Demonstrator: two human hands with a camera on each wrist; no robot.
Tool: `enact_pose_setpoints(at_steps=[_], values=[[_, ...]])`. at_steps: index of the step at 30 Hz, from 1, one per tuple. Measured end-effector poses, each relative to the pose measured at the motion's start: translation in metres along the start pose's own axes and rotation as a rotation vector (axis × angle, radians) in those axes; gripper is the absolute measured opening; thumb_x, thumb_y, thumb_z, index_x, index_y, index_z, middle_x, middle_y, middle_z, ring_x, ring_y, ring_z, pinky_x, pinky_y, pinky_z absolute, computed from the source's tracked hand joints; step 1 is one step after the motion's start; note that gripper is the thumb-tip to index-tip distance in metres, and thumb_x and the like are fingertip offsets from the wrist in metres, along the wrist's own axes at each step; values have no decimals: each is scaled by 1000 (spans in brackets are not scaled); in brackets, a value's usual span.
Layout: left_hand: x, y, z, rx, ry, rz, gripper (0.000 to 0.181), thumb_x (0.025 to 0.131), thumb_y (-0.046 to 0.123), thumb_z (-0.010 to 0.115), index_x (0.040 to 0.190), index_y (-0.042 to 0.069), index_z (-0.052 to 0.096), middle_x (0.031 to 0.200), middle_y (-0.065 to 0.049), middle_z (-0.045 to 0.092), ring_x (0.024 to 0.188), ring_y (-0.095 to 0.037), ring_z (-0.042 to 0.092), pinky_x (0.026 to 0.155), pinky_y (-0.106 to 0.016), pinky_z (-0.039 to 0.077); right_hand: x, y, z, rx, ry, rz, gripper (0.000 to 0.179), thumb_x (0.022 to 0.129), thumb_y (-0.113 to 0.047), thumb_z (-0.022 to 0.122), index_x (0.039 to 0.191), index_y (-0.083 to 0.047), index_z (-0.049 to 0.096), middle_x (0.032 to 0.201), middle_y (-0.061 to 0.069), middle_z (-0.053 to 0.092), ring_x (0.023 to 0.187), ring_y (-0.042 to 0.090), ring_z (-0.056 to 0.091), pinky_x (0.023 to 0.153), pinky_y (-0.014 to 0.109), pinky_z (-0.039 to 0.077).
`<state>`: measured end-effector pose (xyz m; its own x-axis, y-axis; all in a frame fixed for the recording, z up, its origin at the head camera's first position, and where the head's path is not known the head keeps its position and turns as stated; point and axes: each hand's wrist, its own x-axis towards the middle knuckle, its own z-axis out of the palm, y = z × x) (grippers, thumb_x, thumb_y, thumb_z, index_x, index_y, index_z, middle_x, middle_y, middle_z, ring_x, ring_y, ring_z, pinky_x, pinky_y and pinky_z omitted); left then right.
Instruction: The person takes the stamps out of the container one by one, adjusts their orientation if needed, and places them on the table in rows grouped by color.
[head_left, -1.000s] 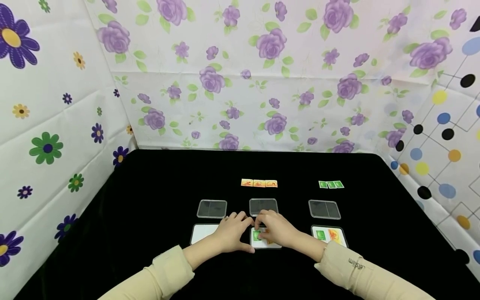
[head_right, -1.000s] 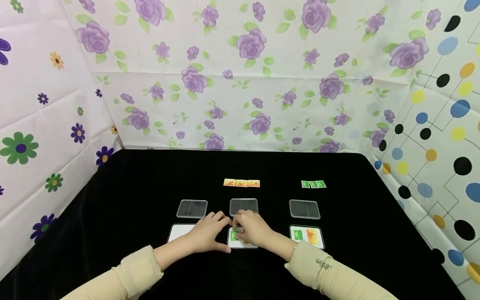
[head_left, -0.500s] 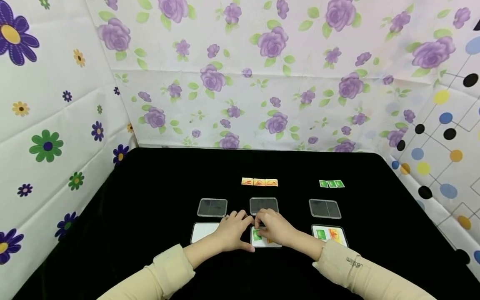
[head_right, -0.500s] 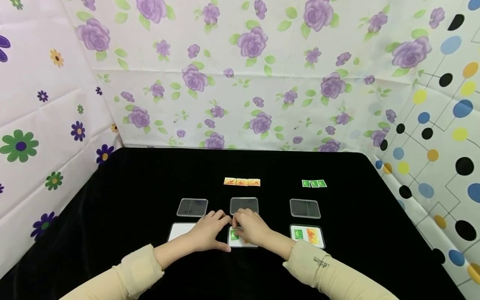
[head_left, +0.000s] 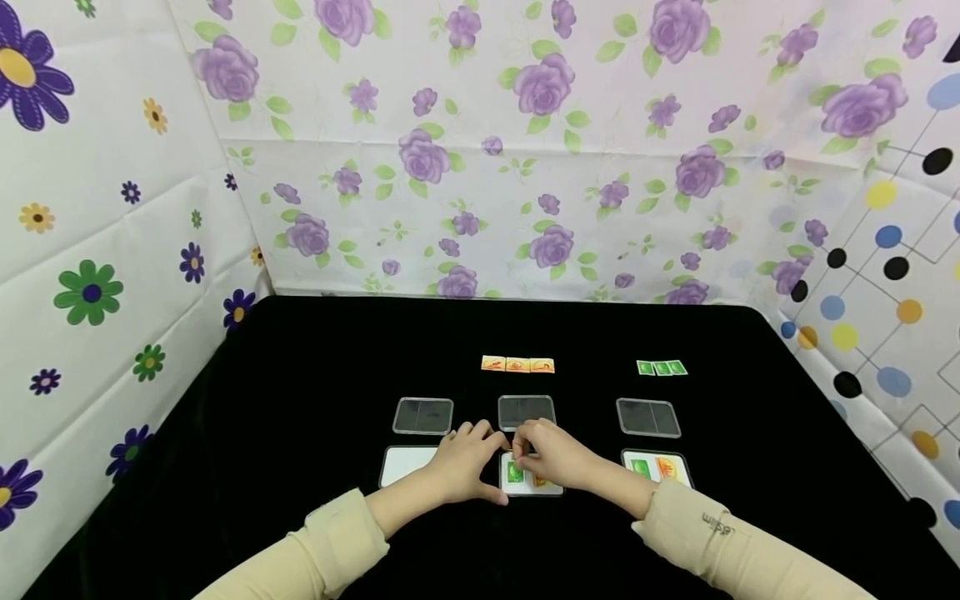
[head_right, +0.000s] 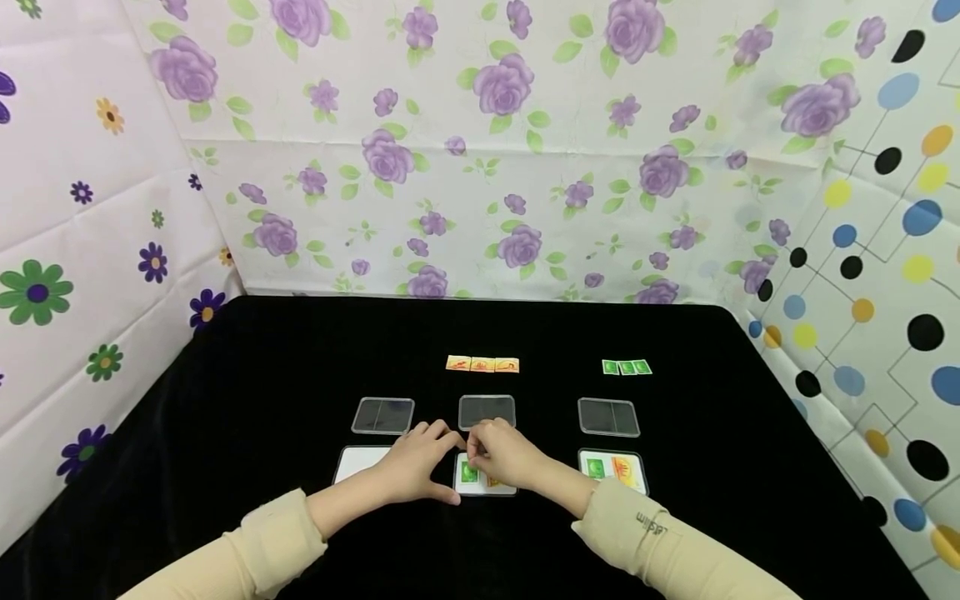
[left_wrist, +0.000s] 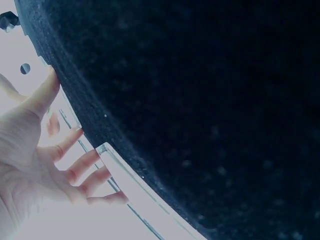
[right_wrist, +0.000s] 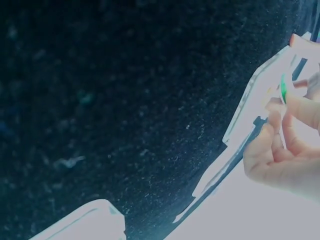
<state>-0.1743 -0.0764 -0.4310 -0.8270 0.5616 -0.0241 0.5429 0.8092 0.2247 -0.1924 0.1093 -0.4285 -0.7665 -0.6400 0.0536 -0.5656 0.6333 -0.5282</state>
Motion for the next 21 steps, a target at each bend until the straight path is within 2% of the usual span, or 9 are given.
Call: enact_pose_setpoints(at_steps=[4, 9, 15, 21], values=[[0, -1, 1, 1, 0, -1, 68, 65, 52, 79, 118, 17, 56, 109, -1, 53, 95, -19, 49, 86, -49, 49, 0, 3, -2, 113, -49, -12, 14, 84, -4, 68, 76, -9, 57, 72, -3, 59, 60, -1, 47, 54, 14, 42], [1, -2, 2, -24, -4, -1, 68, 65, 51, 80, 118, 17, 56, 109, -1, 53, 95, -19, 49, 87, -50, 48, 0, 7, -3, 182, -39, -33, 13, 84, -1, 67, 80, -9, 58, 76, -1, 64, 65, -1, 54, 59, 14, 46], [1, -3, 2, -27, -6, 0, 70, 66, 52, 79, 120, 15, 55, 112, -2, 53, 98, -21, 50, 88, -51, 48, 0, 9, -4, 196, 0, -32, 6, 85, -3, 66, 91, -4, 65, 79, 3, 68, 69, 3, 59, 62, 13, 48], [1, -1, 1, -18, -7, -1, 69, 66, 51, 79, 120, 16, 56, 111, -2, 53, 97, -20, 50, 87, -50, 48, 0, 11, -8, 207, 1, -27, 4, 85, -4, 66, 89, -6, 68, 78, 2, 69, 68, 1, 59, 61, 15, 49]])
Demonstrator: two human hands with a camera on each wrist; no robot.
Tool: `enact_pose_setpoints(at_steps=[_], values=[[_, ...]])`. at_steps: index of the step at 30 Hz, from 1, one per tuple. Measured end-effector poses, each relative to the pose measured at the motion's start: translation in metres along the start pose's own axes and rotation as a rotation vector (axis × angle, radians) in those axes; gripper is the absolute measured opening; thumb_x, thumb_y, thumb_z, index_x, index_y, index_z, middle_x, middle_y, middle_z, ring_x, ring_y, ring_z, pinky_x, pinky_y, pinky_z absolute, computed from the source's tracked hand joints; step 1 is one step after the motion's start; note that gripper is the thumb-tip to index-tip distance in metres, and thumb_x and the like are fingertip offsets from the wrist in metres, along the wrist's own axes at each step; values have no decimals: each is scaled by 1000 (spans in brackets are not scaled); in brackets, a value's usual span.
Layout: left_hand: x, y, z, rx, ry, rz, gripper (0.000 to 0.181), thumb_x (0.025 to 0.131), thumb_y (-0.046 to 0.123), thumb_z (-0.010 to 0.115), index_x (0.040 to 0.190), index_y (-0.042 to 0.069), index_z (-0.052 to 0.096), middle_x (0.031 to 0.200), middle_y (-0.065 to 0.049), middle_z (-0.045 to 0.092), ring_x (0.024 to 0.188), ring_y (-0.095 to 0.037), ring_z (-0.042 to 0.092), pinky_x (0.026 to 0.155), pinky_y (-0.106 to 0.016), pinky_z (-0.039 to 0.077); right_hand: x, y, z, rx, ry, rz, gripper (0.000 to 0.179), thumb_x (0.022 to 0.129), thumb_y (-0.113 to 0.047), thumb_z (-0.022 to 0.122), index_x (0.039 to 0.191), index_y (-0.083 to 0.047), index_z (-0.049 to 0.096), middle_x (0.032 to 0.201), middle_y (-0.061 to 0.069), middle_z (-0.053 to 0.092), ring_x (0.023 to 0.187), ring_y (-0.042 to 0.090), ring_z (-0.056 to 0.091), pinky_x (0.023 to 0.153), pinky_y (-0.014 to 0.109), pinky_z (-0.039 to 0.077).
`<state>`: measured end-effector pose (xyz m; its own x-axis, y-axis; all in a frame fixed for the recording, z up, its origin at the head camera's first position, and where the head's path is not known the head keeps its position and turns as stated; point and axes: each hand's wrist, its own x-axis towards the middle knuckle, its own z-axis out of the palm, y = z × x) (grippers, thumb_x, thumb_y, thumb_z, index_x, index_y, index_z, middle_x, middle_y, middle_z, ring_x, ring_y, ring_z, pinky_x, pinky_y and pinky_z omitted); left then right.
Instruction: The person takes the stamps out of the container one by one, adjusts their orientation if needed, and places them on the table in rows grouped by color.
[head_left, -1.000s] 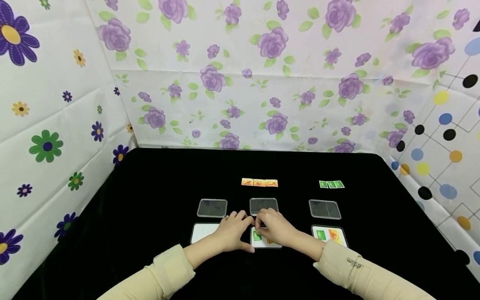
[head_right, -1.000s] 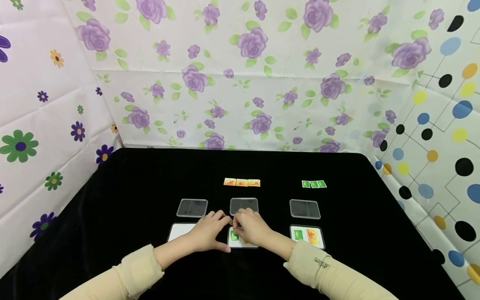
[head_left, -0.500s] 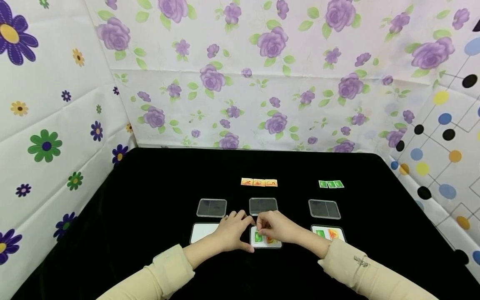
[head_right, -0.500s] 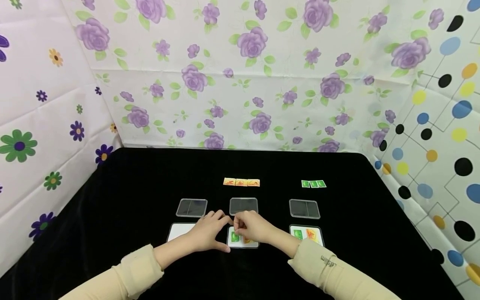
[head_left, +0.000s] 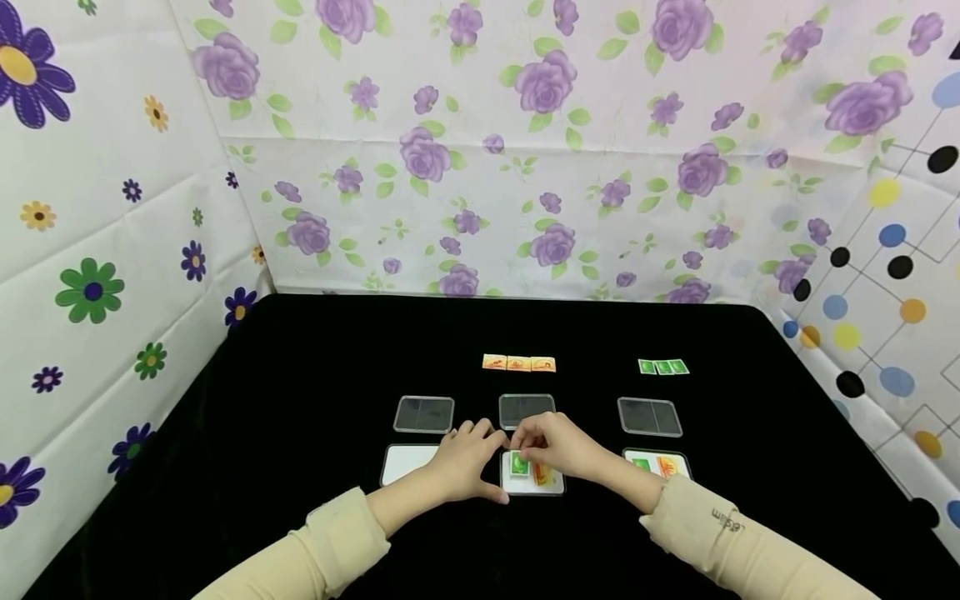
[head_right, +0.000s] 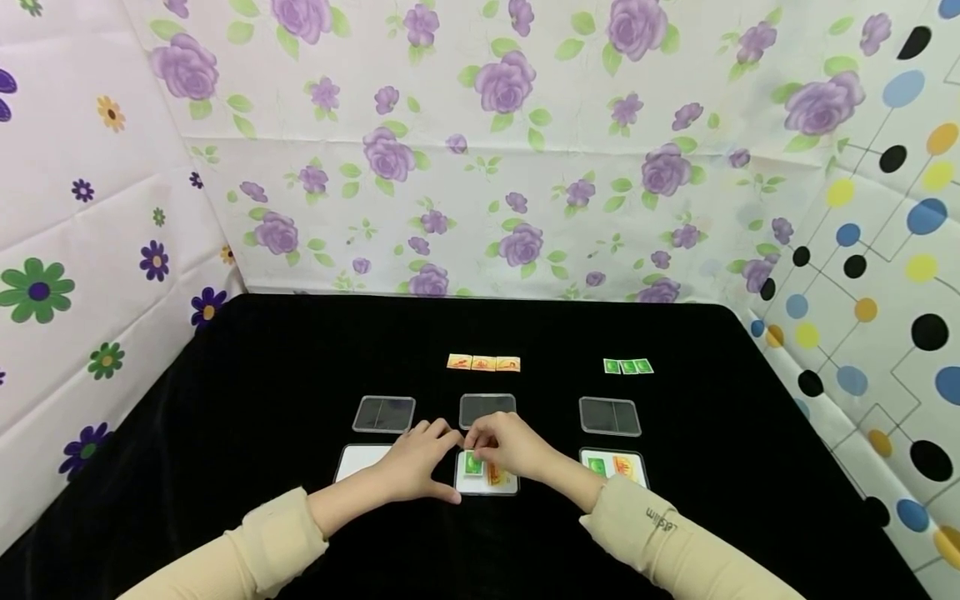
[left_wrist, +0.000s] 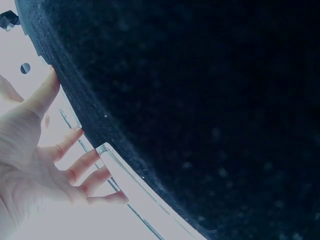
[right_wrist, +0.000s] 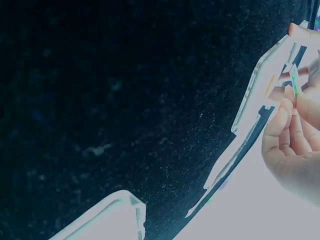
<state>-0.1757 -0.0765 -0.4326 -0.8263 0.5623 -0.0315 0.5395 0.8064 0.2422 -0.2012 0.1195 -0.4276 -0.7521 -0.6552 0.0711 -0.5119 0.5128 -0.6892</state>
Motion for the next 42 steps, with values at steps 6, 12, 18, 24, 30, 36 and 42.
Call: enact_pose_setpoints(at_steps=[6, 12, 18, 24, 30, 36, 42], values=[[1, 0, 0, -4, 3, 2, 67, 66, 51, 79, 119, 17, 56, 110, -2, 53, 96, -20, 49, 86, -49, 48, -1, 2, -4, -19, 3, -4, 4, 84, -7, 68, 88, -8, 68, 79, 1, 71, 70, 1, 60, 65, 16, 50], [1, 0, 0, -15, -3, -7, 66, 66, 50, 80, 118, 17, 56, 110, -2, 53, 98, -21, 50, 88, -52, 47, -3, 2, -7, 4, 8, 14, 6, 85, -10, 68, 86, -4, 68, 79, 1, 70, 68, 0, 59, 64, 15, 49], [0, 1, 0, -37, -11, -7, 66, 66, 48, 81, 118, 16, 56, 112, -3, 54, 99, -22, 51, 89, -53, 47, -5, 1, -10, -1, 18, 41, 4, 84, -6, 69, 81, -4, 66, 76, -1, 67, 65, -1, 55, 61, 16, 49], [0, 2, -1, -27, -1, -3, 67, 65, 48, 81, 118, 16, 56, 112, -4, 53, 98, -22, 51, 88, -52, 47, -6, 3, -15, -10, 29, 52, 7, 85, -5, 67, 80, -9, 65, 73, -3, 64, 58, 1, 49, 54, 17, 45], [0, 0, 0, -18, 6, -10, 68, 65, 49, 80, 119, 16, 56, 112, -3, 53, 97, -21, 51, 87, -51, 48, -7, 5, -21, -7, 18, 51, 8, 85, -5, 67, 79, -10, 64, 72, -3, 62, 57, 4, 46, 52, 18, 42], [-1, 0, -1, -20, 3, -17, 67, 66, 49, 80, 119, 16, 56, 112, -3, 53, 99, -22, 51, 88, -52, 47, -9, 10, -26, 24, -9, 45, 4, 86, -8, 67, 82, -8, 65, 72, -1, 64, 57, 5, 50, 54, 19, 45], [-1, 1, 0, -31, 8, -8, 68, 65, 48, 81, 119, 16, 56, 113, -4, 54, 100, -22, 51, 90, -53, 46, -13, 17, -37, 30, 3, 43, 5, 84, -11, 69, 82, -7, 66, 73, 0, 66, 59, 5, 53, 55, 20, 47]])
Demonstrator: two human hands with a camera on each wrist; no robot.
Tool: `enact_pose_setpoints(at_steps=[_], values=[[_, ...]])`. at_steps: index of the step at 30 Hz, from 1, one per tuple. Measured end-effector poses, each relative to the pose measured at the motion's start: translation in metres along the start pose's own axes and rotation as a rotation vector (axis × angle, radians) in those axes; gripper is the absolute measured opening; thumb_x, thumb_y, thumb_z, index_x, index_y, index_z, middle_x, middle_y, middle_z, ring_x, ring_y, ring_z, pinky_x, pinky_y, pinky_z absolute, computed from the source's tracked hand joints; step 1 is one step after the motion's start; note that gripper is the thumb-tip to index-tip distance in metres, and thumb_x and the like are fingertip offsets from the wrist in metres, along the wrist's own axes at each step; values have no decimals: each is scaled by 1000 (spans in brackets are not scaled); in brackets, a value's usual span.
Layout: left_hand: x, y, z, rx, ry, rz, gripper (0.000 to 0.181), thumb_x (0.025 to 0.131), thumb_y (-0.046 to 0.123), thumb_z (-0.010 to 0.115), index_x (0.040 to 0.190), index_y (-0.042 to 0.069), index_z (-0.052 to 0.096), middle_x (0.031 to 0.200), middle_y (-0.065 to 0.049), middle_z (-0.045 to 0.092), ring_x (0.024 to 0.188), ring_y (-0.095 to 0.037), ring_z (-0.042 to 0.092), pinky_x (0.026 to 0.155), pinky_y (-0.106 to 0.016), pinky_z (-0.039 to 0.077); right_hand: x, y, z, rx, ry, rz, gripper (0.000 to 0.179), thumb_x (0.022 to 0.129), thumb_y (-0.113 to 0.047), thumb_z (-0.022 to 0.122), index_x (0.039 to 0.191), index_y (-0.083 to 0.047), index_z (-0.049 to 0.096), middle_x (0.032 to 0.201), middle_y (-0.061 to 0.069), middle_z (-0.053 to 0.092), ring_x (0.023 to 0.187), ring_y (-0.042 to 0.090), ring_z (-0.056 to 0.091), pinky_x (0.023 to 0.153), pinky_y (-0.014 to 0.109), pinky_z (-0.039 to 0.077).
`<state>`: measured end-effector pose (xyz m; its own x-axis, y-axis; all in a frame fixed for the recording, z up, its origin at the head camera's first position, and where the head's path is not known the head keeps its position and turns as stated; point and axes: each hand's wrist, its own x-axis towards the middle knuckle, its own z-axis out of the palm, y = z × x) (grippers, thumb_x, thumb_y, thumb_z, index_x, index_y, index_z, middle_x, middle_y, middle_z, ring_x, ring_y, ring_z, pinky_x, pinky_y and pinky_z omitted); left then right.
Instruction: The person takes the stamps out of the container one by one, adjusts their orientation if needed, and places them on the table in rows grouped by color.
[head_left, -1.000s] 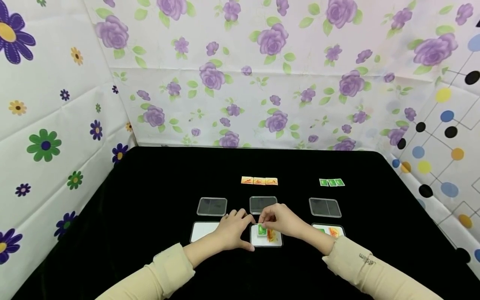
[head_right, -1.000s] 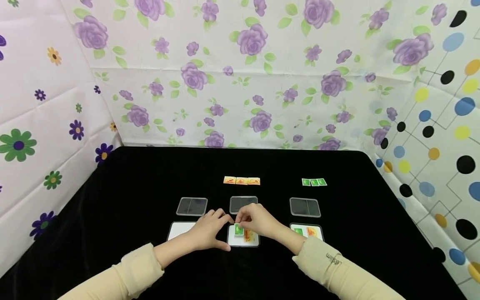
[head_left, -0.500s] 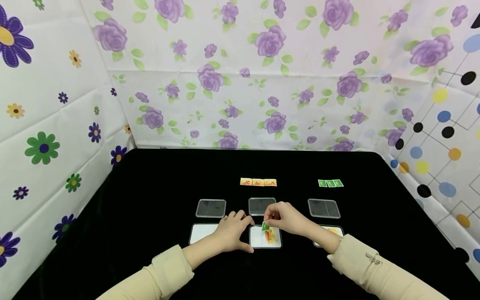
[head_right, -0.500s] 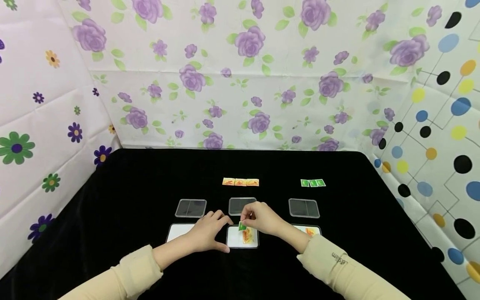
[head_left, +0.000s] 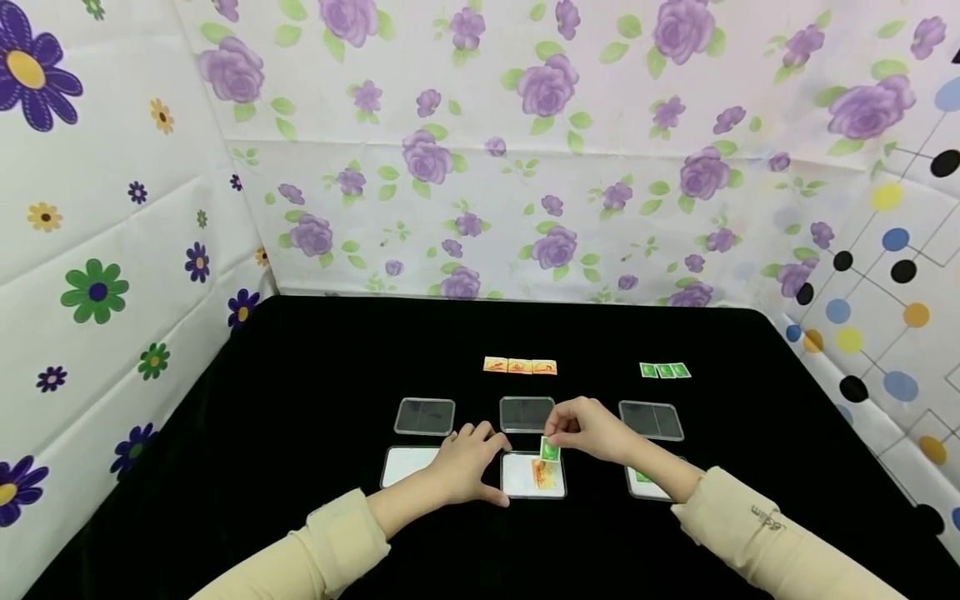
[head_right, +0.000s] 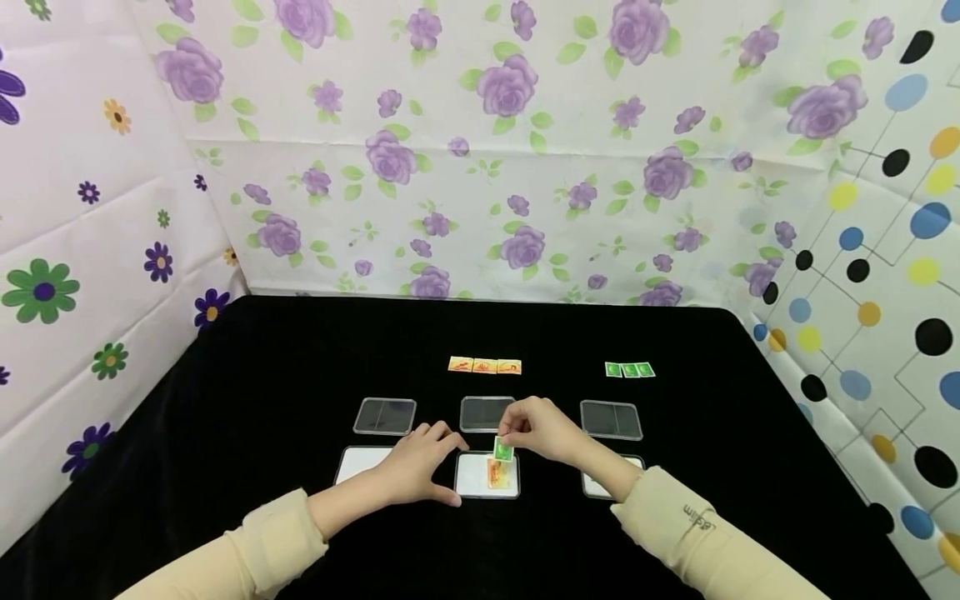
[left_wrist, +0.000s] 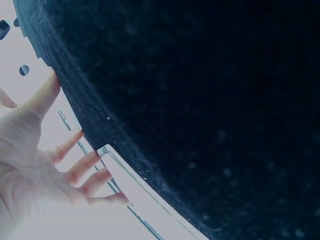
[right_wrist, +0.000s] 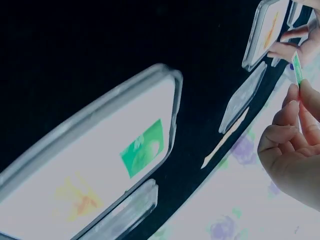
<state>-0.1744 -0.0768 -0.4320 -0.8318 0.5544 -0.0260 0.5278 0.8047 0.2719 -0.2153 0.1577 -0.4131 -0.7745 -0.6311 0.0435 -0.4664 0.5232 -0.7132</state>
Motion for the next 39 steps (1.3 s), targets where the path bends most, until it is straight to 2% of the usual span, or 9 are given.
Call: enact_pose_setpoints(at_steps=[4, 10, 14, 17, 22, 29, 34, 39], values=[[-1, -1, 1, -2, 10, -1, 69, 64, 48, 81, 119, 16, 56, 115, -4, 54, 101, -23, 51, 91, -54, 46, -3, 4, -8, -30, 27, -3, 5, 83, -9, 70, 80, -9, 65, 72, -1, 64, 58, 3, 51, 54, 20, 46], [-2, -1, 1, -11, 13, 4, 69, 64, 48, 81, 119, 15, 56, 115, -4, 54, 101, -23, 51, 92, -55, 45, -4, 9, -25, -57, 57, 44, 5, 84, -10, 69, 80, -9, 66, 70, -1, 63, 55, 3, 47, 52, 20, 43], [0, -1, 0, -11, 13, 7, 68, 65, 48, 81, 119, 16, 56, 115, -4, 53, 101, -23, 51, 92, -55, 45, -4, 13, -35, -90, 54, 57, 6, 85, -11, 68, 81, -8, 66, 71, 6, 64, 56, 3, 48, 52, 20, 43], [1, -2, 0, -7, 13, 5, 68, 65, 48, 81, 119, 16, 56, 114, -4, 53, 101, -22, 50, 92, -54, 45, -3, 16, -43, -89, 42, 64, 7, 86, -11, 67, 81, -7, 65, 74, 13, 65, 57, 11, 52, 53, 20, 44], [0, -1, 1, -6, 12, 9, 69, 65, 49, 81, 119, 16, 56, 115, -4, 54, 101, -23, 51, 92, -55, 45, -3, 21, -55, -75, 30, 85, 7, 87, -10, 65, 84, -4, 65, 78, 16, 65, 67, 28, 60, 57, 22, 48], [0, -1, 0, -10, 13, 11, 68, 65, 48, 81, 119, 16, 56, 115, -4, 54, 101, -23, 51, 92, -56, 45, -2, 28, -72, -117, 41, 48, 6, 88, -4, 63, 85, 0, 65, 77, 17, 65, 65, 21, 59, 57, 21, 47], [1, -1, 1, -10, 9, 15, 68, 64, 48, 81, 119, 16, 56, 115, -4, 54, 100, -23, 51, 92, -56, 44, 0, 33, -86, -158, 43, 84, 6, 88, -4, 62, 85, 0, 65, 80, 17, 66, 68, 20, 61, 58, 21, 48], [-1, -2, 1, -14, 12, 13, 68, 65, 48, 81, 119, 16, 56, 115, -5, 53, 101, -24, 51, 92, -55, 45, 5, 38, -100, -188, 42, 104, 7, 88, -4, 63, 83, 1, 65, 78, 18, 66, 60, 9, 54, 55, 22, 45]])
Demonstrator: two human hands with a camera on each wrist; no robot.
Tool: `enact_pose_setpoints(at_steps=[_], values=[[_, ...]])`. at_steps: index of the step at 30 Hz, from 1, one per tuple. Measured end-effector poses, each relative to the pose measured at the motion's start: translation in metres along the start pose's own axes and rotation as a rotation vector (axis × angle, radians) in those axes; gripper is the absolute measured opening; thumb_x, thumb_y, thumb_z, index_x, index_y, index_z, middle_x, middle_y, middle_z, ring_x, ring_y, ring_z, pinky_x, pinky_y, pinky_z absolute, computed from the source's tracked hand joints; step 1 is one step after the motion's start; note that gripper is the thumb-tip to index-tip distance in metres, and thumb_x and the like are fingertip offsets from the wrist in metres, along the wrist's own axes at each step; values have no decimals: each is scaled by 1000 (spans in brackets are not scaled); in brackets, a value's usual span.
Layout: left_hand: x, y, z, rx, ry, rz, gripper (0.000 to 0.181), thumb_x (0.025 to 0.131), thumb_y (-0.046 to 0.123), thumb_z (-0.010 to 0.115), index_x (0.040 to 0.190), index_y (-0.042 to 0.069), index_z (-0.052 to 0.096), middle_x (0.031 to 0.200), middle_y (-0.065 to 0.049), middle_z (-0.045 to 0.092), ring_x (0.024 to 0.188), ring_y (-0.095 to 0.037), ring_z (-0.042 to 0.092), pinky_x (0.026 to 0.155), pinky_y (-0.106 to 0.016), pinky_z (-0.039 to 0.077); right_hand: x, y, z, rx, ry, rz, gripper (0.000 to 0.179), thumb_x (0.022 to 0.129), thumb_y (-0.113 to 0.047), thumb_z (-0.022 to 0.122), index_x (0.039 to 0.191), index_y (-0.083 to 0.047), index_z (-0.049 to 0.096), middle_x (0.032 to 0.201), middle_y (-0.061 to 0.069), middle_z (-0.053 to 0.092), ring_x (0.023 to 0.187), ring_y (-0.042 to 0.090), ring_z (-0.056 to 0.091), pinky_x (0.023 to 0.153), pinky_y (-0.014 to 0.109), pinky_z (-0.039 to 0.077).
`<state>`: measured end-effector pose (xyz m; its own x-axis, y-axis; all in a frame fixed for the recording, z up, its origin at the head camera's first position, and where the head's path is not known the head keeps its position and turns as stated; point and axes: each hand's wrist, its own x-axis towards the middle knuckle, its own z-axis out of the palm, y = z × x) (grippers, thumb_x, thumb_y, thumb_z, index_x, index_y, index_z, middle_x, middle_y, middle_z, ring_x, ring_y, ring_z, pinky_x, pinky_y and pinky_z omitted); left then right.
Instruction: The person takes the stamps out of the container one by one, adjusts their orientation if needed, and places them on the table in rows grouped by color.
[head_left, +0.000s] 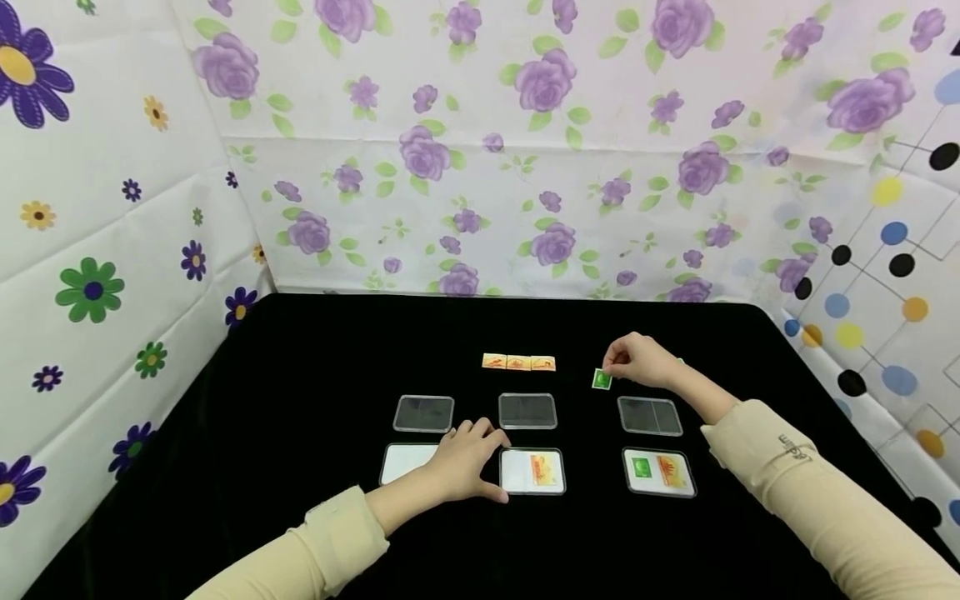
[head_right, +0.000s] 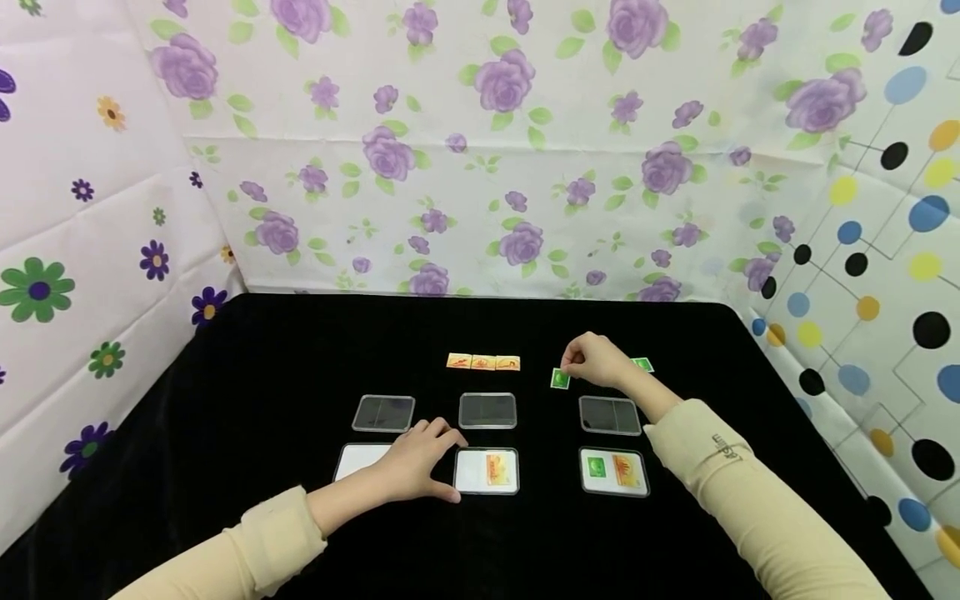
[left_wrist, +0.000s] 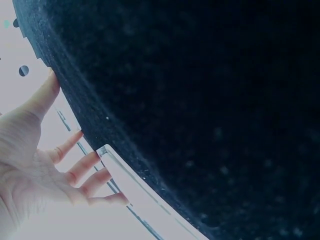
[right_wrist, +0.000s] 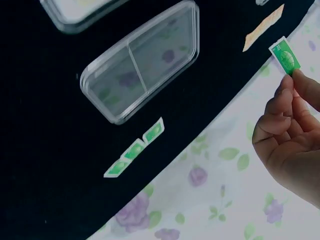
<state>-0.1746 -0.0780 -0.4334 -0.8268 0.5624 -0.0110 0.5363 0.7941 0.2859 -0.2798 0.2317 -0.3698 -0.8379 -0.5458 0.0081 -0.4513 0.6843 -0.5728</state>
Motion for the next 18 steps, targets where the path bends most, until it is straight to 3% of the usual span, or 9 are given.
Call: enact_pose_setpoints(at_steps=[9, 18], values=[[-4, -2, 0, -16, 1, -17, 69, 64, 47, 82, 119, 14, 56, 115, -5, 54, 101, -24, 51, 91, -56, 45, 13, 8, -13, -50, -25, 52, 9, 88, -5, 62, 83, 2, 65, 67, 5, 61, 54, 7, 44, 56, 25, 40], [0, 0, 0, -10, 3, 0, 69, 65, 48, 81, 120, 15, 56, 116, -5, 53, 103, -24, 51, 93, -57, 44, 13, 34, -27, -96, -37, 103, 9, 89, -4, 60, 84, 2, 64, 75, 15, 61, 61, 13, 46, 61, 30, 41]])
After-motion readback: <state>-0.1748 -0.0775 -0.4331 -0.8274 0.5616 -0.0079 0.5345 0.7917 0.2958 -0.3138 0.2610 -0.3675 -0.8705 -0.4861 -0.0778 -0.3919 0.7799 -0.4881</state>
